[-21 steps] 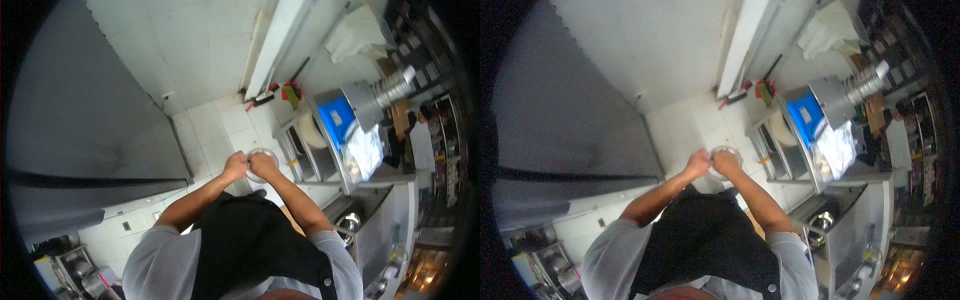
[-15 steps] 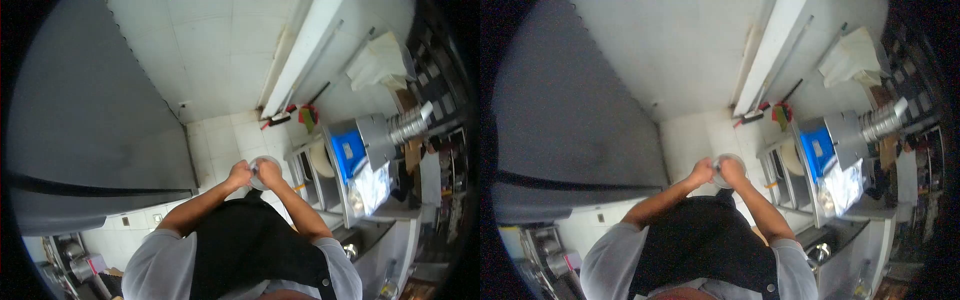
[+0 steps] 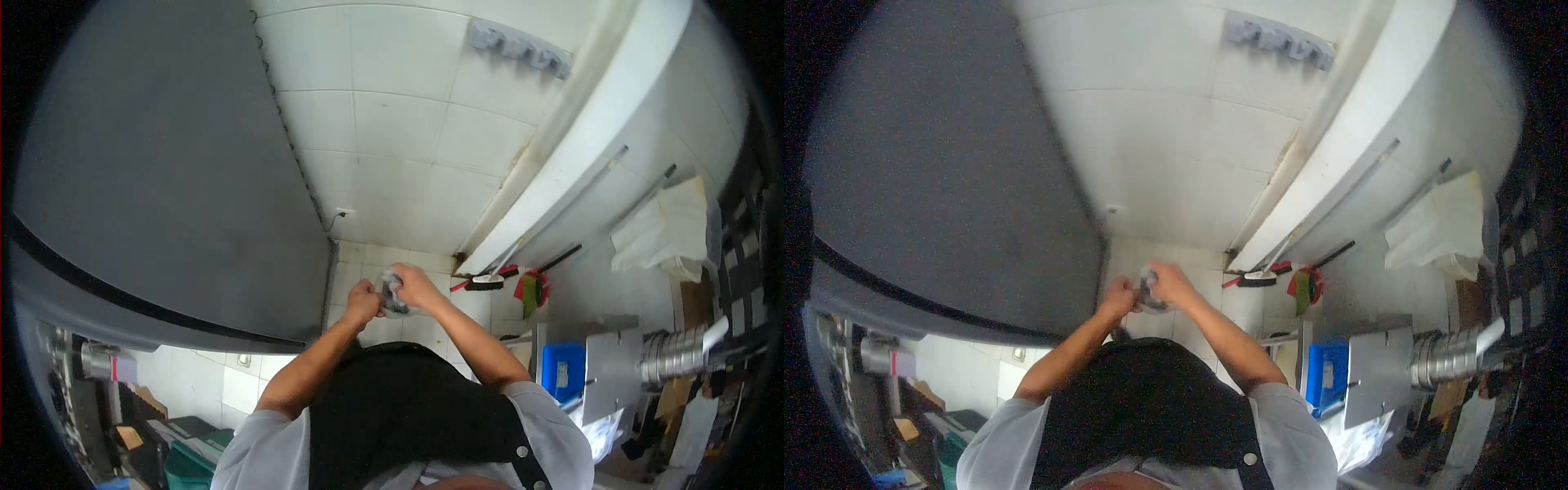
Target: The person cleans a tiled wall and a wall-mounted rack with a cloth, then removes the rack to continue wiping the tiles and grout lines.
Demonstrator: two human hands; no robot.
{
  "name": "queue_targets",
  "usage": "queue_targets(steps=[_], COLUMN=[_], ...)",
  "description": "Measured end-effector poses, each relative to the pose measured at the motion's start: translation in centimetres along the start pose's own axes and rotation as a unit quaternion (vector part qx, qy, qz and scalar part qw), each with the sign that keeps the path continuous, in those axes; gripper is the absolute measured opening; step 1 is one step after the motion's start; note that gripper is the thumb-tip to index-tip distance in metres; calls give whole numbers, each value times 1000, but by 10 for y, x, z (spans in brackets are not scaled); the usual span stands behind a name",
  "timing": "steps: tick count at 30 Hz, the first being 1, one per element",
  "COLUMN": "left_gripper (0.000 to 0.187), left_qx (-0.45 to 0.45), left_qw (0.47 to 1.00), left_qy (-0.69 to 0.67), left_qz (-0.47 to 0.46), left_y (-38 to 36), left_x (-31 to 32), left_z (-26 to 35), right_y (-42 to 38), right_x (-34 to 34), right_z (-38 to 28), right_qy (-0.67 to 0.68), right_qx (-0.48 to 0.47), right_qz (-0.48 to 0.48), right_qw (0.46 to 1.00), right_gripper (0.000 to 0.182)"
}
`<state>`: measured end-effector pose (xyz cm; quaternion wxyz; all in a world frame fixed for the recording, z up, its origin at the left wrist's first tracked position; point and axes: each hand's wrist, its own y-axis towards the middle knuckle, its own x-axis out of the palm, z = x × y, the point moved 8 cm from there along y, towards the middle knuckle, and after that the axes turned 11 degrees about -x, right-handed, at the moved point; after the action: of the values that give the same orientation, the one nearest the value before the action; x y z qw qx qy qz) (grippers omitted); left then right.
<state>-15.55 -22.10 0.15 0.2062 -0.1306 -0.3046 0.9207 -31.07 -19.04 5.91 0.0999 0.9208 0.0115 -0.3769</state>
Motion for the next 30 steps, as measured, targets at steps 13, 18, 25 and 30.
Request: queue_targets(steps=[13,18,25,30], left_gripper=[30,29,29,21], left_qx=[95,68,-20,43], left_qw=[981,978,986,979], left_qy=[144,194,165,185], left_qz=[85,44,26,76], left_y=[161,208,222,245], left_x=[-29,-9,2,19], left_z=[42,38,27,6], right_y=[132,125,123,120], right_x=[43,87,76,42], right_z=[99,174,200,216], right_qy=[-118,-127,-110,-1], right_qx=[91,198,128,180], right_qz=[-115,-208,-91,-18], right_qw=[982,949,981,983], right_gripper=[31,43,35,46])
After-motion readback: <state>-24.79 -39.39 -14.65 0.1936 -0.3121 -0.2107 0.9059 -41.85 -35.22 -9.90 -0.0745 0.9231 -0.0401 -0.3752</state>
